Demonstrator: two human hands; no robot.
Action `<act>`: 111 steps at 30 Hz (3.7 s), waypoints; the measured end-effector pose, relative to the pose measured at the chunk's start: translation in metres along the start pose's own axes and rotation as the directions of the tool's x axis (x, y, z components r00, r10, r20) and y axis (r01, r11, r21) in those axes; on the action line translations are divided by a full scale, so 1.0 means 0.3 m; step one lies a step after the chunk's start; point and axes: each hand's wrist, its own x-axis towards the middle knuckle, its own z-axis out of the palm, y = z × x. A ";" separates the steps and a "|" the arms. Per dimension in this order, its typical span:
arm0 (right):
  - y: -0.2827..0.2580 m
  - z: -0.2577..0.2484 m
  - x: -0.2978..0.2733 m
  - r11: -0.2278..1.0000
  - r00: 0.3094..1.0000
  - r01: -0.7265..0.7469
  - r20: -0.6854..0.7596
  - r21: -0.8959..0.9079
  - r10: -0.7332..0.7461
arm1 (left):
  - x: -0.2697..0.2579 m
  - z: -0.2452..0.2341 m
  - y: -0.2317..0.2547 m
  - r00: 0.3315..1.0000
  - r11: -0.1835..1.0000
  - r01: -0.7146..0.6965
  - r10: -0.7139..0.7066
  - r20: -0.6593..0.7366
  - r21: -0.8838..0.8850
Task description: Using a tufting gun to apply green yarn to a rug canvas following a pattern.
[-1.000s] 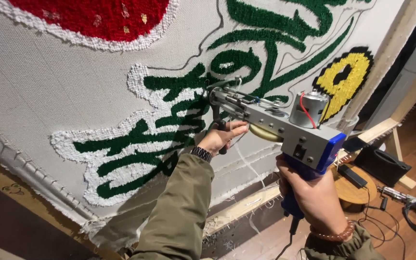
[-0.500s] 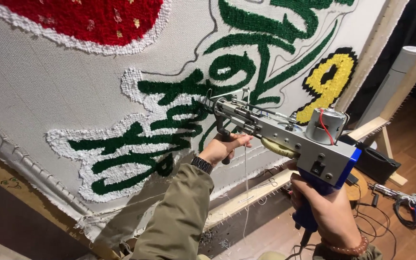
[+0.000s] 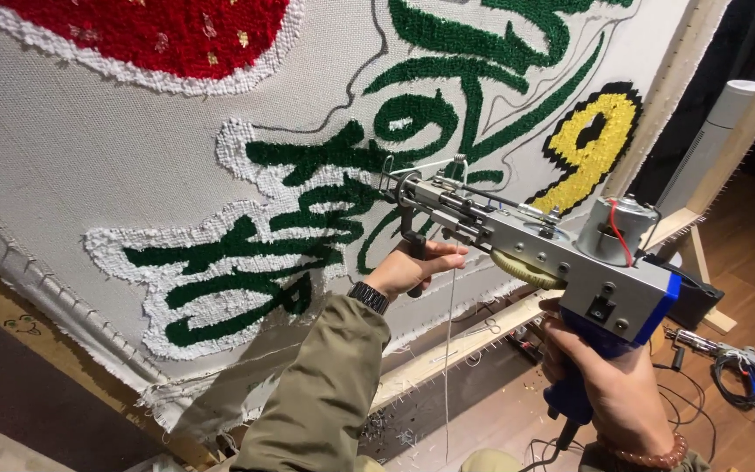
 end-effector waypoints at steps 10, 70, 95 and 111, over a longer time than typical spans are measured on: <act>-0.011 0.027 0.024 0.963 0.986 -0.164 -0.053 -0.213 0.157 | 0.016 -0.023 -0.092 0.999 1.000 0.026 -0.026 -0.030 -0.012; 0.061 0.191 0.130 0.988 0.997 -0.080 -0.009 -0.133 0.080 | 0.100 -0.184 0.000 0.979 0.988 0.126 -0.138 -0.149 -0.085; -0.059 0.010 -0.036 0.974 0.957 -0.211 -0.221 -0.086 0.188 | 0.049 0.053 0.010 0.988 0.993 -0.092 0.100 0.114 -0.074; 0.008 -0.083 -0.029 0.992 0.982 -0.128 -0.143 -0.005 0.126 | 0.025 0.060 -0.034 0.985 0.998 -0.035 0.044 0.170 -0.054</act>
